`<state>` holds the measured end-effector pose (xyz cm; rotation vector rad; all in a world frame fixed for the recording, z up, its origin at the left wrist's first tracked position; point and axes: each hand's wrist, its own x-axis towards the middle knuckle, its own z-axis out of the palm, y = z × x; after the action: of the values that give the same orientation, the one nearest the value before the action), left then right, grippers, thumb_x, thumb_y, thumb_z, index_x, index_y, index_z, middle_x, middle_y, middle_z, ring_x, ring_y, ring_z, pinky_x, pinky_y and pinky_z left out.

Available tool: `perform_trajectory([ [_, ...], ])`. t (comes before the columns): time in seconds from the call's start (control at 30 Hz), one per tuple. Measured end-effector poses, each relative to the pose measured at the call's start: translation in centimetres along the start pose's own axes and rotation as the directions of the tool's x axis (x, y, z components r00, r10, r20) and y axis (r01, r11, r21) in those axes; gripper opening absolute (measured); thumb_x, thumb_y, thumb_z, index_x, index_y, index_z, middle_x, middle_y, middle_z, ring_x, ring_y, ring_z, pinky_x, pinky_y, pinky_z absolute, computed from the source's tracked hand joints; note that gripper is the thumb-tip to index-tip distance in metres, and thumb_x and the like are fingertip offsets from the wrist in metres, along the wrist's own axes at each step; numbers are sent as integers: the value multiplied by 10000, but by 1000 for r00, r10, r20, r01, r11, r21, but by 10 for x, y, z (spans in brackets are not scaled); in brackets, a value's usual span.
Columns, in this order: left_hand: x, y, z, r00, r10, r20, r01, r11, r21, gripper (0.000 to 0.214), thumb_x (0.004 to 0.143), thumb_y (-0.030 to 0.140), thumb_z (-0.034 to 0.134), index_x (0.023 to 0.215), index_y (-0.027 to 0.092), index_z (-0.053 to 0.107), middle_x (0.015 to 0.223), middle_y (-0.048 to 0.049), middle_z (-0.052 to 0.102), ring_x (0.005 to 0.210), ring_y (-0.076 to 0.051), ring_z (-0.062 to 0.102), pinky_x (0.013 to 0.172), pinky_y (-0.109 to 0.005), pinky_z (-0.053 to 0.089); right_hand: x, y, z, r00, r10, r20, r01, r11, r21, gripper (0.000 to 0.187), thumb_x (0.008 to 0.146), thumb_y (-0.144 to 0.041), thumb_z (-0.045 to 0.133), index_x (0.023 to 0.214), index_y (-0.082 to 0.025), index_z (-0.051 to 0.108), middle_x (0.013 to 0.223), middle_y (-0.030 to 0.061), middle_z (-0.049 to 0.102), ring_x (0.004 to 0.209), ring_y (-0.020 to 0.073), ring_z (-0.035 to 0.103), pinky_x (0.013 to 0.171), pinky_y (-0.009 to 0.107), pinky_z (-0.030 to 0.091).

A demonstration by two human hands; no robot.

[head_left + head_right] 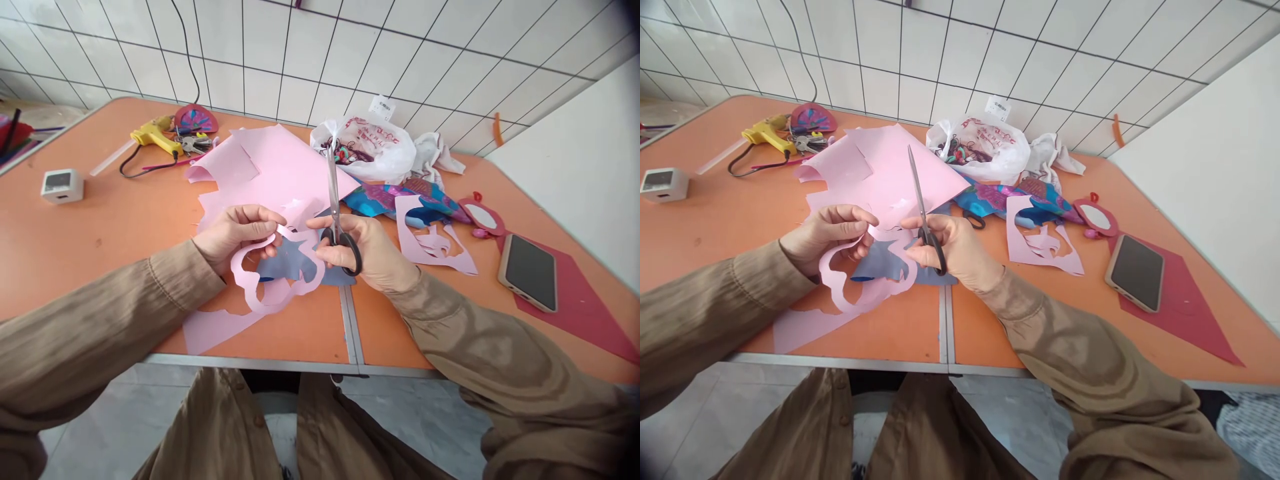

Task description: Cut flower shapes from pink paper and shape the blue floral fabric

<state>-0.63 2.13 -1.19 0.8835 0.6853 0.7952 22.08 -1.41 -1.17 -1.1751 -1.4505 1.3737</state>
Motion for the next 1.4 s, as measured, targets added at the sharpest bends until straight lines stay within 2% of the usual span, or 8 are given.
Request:
perform_trajectory([
  [0.33, 0, 0, 2, 990, 90, -111, -72, 986, 153, 263, 584, 196, 923, 770, 124, 753, 589, -46, 716, 442, -120, 621, 454, -203, 525, -7, -3, -2, 997, -70, -27, 66, 991, -120, 436, 607, -285, 875, 1004, -172, 734, 662, -33, 639, 571, 101, 566, 553, 247, 485],
  [0.67, 8, 20, 0, 997, 10, 75, -40, 907, 419, 410, 702, 511, 815, 710, 102, 787, 689, -135, 741, 580, -177, 673, 511, -234, 503, -5, -22, -6, 981, -78, 179, 115, 970, -213, 470, 642, -232, 815, 1097, -163, 720, 709, -18, 661, 629, 122, 614, 585, 242, 514],
  [0.8, 8, 29, 13, 987, 41, 154, -111, 868, 484, 282, 765, 400, 790, 678, 133, 765, 700, -92, 738, 617, -171, 664, 562, -245, 506, 1, -38, -5, 959, -86, 268, 153, 958, -240, 503, 697, -204, 752, 1196, -177, 693, 669, -43, 632, 578, 102, 573, 551, 230, 481],
  [1.0, 3, 30, 22, 990, -22, 139, -54, 854, 518, 191, 683, 223, 848, 582, 123, 721, 554, -74, 674, 484, -139, 611, 476, -225, 470, 10, -41, -3, 970, -91, 225, 143, 963, -228, 521, 657, -245, 786, 1166, -180, 701, 675, -34, 640, 610, 126, 599, 576, 256, 489],
  [1.13, 1, 23, 18, 996, -24, 82, -10, 920, 392, 208, 681, 237, 860, 598, 114, 715, 568, -65, 683, 489, -125, 627, 469, -200, 479, 11, -41, -2, 974, -225, -25, 210, 938, -276, 457, 648, -319, 854, 1071, -209, 721, 749, 2, 675, 691, 170, 643, 643, 306, 527],
  [1.23, -2, 14, 14, 999, -8, -34, 15, 981, 191, 241, 657, 250, 891, 629, 111, 696, 616, -60, 702, 533, -124, 664, 492, -185, 500, 1, -45, -5, 888, -357, -289, 245, 901, -358, 376, 698, -364, 857, 1014, -215, 717, 693, 8, 661, 638, 179, 633, 602, 315, 516],
  [1.3, -5, 10, 13, 996, -21, -92, 28, 997, 65, 252, 627, 230, 912, 667, 106, 696, 658, -63, 720, 572, -132, 691, 507, -182, 517, -11, -47, -8, 904, -324, -279, 230, 918, -322, 321, 771, -445, 804, 980, -220, 711, 634, 6, 648, 530, 157, 586, 513, 299, 486],
  [1.4, -10, 7, 13, 990, -8, -140, -2, 997, -71, 260, 589, 152, 919, 664, 108, 674, 694, -55, 737, 628, -141, 723, 563, -187, 548, -29, -44, -12, 971, -240, 3, 234, 943, -235, 430, 832, -618, 692, 1032, -238, 715, 693, 35, 697, 533, 157, 596, 515, 299, 504],
])
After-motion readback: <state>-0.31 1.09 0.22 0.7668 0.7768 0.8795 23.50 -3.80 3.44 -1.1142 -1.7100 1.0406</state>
